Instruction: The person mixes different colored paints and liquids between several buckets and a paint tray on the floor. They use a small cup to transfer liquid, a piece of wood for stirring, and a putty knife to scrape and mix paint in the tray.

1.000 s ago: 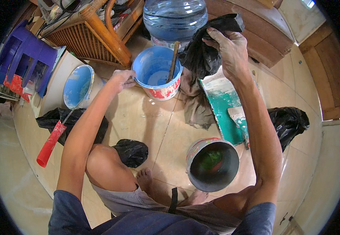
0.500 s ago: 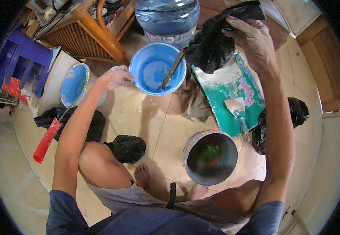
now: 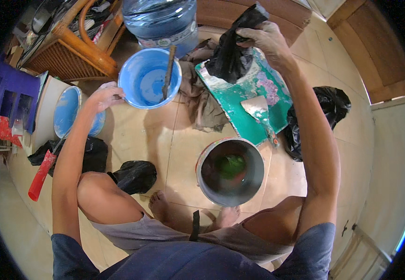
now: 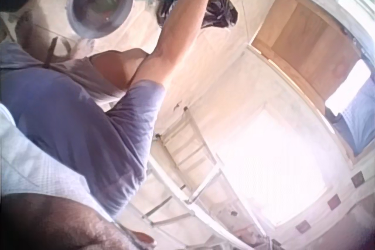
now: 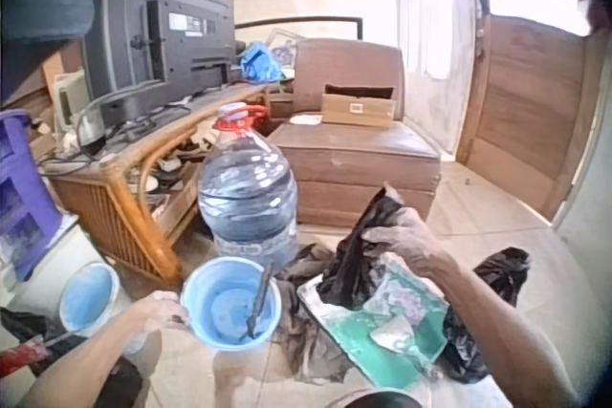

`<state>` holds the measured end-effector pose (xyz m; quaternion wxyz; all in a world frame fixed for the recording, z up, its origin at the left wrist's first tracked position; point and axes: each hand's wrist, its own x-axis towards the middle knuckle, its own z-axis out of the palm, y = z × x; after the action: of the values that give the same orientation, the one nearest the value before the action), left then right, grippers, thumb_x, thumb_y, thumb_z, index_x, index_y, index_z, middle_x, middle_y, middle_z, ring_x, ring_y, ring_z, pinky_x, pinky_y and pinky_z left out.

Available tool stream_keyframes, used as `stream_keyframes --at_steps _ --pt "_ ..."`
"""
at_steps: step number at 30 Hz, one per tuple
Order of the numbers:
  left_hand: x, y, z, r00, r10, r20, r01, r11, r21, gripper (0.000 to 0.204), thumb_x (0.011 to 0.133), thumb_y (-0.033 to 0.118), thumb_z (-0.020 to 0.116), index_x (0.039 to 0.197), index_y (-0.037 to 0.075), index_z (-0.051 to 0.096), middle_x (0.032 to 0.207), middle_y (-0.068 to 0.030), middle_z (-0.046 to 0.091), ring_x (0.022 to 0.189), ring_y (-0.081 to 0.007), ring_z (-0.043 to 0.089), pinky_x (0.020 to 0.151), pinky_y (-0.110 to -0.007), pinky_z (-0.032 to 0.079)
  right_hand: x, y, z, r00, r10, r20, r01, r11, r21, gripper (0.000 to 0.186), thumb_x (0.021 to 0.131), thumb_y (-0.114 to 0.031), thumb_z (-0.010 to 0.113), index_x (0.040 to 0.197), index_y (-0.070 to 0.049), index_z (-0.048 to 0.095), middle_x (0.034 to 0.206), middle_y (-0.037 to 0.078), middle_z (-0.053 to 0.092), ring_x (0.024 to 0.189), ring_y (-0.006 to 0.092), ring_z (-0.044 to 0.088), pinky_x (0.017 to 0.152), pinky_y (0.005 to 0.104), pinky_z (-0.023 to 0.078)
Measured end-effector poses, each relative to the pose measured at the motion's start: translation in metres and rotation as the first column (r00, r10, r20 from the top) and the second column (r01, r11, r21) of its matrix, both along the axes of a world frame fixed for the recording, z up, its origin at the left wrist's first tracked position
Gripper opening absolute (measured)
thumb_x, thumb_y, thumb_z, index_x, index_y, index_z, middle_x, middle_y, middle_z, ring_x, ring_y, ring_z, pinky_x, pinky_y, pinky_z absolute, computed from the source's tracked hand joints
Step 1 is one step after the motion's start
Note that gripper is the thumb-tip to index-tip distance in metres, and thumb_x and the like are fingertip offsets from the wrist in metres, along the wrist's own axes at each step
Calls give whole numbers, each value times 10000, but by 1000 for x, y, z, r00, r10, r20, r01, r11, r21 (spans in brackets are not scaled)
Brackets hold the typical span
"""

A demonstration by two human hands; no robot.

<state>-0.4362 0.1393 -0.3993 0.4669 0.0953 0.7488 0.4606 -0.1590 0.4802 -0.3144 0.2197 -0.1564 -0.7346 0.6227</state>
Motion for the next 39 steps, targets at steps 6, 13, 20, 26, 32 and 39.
stream_keyframes --at_steps 6,13,20,26,32,39 --pt "-2 -6 1 998 20 -64 -25 996 -84 162 705 45 656 789 54 517 790 -54 580 740 -166 589 769 -313 510 0 0 -14 998 -53 35 54 998 -28 190 789 -71 638 908 77 618 887 115 638 769 186 628 702 274 545" --pt "-15 -18 -10 1000 2 -13 -3 998 -62 140 726 92 672 822 21 599 772 -58 583 703 -173 582 690 -297 509 -15 15 -50 988 -140 65 143 989 -46 227 780 -138 639 919 41 629 835 112 641 726 203 630 675 307 535" --pt "-17 -20 -10 1000 30 -1 -30 998 -56 144 759 64 636 882 27 574 839 -65 567 781 -169 569 753 -296 494 -31 14 -81 986 -151 70 157 983 -95 100 738 -27 636 809 43 643 758 96 643 643 175 617 578 276 518" --pt "-18 -18 -11 1000 -18 -14 17 997 -74 167 742 111 655 844 40 543 822 -63 553 745 -181 565 740 -319 495 -34 11 -127 830 -344 438 -81 704 705 261 678 -201 661 720 54 629 679 183 599 589 239 580 533 356 466" --pt "-14 -16 -1 991 -89 -102 78 991 -110 163 733 81 636 835 89 510 847 -58 572 769 -191 595 721 -323 497 -67 -44 -57 822 -287 -493 558 232 796 234 740 -205 566 810 6 639 727 184 601 644 288 587 604 396 480" --pt "1 4 8 983 -130 -130 111 983 -146 273 700 79 672 912 53 502 936 -88 563 863 -223 585 833 -390 499 -88 -109 -57 950 -142 277 -129 627 768 639 813 -543 515 1177 -19 513 916 245 624 876 375 611 772 450 475"
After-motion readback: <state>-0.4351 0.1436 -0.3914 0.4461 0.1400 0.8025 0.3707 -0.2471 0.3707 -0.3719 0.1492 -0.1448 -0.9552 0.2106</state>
